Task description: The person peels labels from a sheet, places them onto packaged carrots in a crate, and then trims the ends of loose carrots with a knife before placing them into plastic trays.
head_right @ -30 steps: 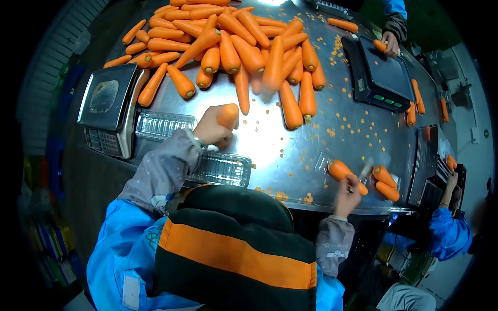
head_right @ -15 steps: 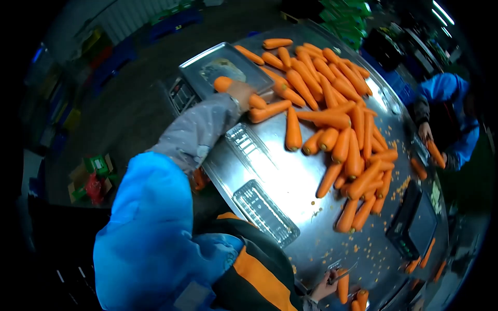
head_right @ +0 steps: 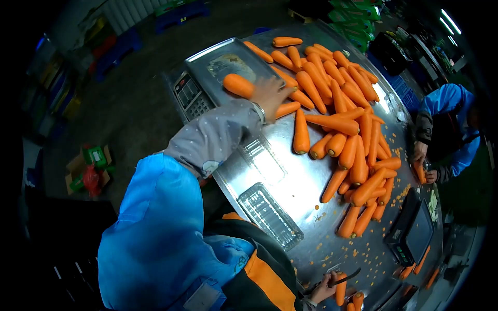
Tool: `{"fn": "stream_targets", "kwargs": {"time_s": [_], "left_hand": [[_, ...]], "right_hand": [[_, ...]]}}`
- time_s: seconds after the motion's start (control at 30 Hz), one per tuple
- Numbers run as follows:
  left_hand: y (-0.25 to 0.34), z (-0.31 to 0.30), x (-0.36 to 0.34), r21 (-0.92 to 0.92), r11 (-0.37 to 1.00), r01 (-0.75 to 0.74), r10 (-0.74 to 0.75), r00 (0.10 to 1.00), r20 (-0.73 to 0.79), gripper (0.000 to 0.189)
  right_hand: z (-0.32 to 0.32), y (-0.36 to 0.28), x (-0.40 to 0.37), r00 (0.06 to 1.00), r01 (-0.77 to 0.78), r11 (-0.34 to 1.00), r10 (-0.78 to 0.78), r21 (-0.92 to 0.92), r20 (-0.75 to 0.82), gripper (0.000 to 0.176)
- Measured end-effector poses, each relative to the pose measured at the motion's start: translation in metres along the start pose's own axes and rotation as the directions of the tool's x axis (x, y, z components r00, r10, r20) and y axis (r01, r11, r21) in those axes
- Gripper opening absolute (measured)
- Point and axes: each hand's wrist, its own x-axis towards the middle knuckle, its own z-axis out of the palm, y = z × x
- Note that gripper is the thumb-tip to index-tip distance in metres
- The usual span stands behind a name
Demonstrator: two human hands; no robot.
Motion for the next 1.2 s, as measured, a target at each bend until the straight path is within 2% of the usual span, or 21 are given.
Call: {"fn": "stream_targets", "kwargs": {"time_s": [0.07,0.17,0.2,0.3,0.33,0.4,0.43,0.47,0.53,0.57,0.63,0.7,0.83,1.03,1.13,1.2], "left_hand": [[-0.014,-0.004,0.004,0.004,0.997,0.077,-0.077,0.996,0.037,0.093],[-0.038,0.018,0.011,0.042,0.998,0.04,-0.04,0.999,0.002,0.078],[-0.041,0.017,0.011,0.048,0.998,0.038,-0.04,0.998,0.057,0.061],[-0.041,0.006,0.011,-0.058,0.997,0.045,-0.03,0.971,0.236,0.047],[-0.032,-0.004,-0.003,-0.137,0.99,0.018,-0.01,0.998,0.061,0.042],[0.001,-0.016,-0.024,-0.334,0.928,-0.162,0.103,0.977,-0.187,0.037],[0.027,-0.029,-0.043,-0.364,0.858,-0.363,0.216,0.897,-0.386,0.02],[0.057,-0.03,-0.061,-0.449,0.809,-0.379,0.242,0.911,-0.333,0.021],[0.107,-0.042,-0.105,-0.631,0.677,-0.378,0.349,0.92,-0.176,0.018],[0.126,-0.046,-0.12,-0.724,0.596,-0.347,0.402,0.91,-0.105,0.015],[0.156,-0.035,-0.144,-0.835,0.481,-0.268,0.422,0.905,-0.048,0.015],[0.172,-0.03,-0.158,-0.819,0.488,-0.301,0.476,0.879,-0.039,0.015],[0.186,-0.03,-0.17,-0.783,0.494,-0.377,0.515,0.853,-0.085,0.016],[0.191,-0.029,-0.174,-0.778,0.517,-0.357,0.459,0.883,-0.1,0.014],[0.189,-0.017,-0.176,-0.765,0.552,-0.332,0.43,0.899,-0.08,0.012],[0.187,-0.021,-0.174,-0.783,0.539,-0.31,0.424,0.903,-0.066,0.012]], "right_hand": [[0.008,-0.001,-0.006,0.997,-0.047,0.999,0.047,0.019,-0.054,0.018],[0.011,-0.001,-0.011,0.993,-0.098,0.995,0.097,-0.012,-0.065,0.017],[0.01,0.005,-0.008,0.992,-0.117,0.992,0.115,-0.039,-0.054,0.017],[0.011,0.013,-0.006,0.989,-0.145,0.989,0.145,-0.003,-0.015,0.017],[0.011,0.01,-0.007,0.988,-0.153,0.988,0.154,0.024,-0.014,0.017],[0.017,0.008,-0.005,0.993,0.099,0.995,-0.097,-0.018,0.065,0.022],[0.027,-0.005,-0.002,0.991,0.115,0.991,-0.11,-0.069,0.075,0.025],[0.037,-0.024,0.002,0.946,0.303,0.949,-0.289,-0.083,0.148,0.029],[0.064,-0.093,0.01,0.855,0.511,0.823,-0.456,-0.249,0.247,0.034],[0.071,-0.119,0.013,0.842,0.517,0.829,-0.448,-0.213,0.3,0.031],[0.084,-0.14,0.019,0.723,0.687,0.695,-0.626,-0.212,0.292,0.027],[0.09,-0.161,0.018,0.692,0.72,0.648,-0.642,-0.248,0.33,0.024],[0.098,-0.16,0.018,0.664,0.747,0.58,-0.651,-0.325,0.366,0.021],[0.105,-0.159,0.019,0.675,0.737,0.563,-0.634,-0.373,0.378,0.019],[0.104,-0.128,0.029,0.716,0.695,0.548,-0.587,-0.466,0.378,0.019],[0.091,-0.089,0.041,0.835,0.549,0.692,-0.429,-0.469,0.344,0.022]]}}
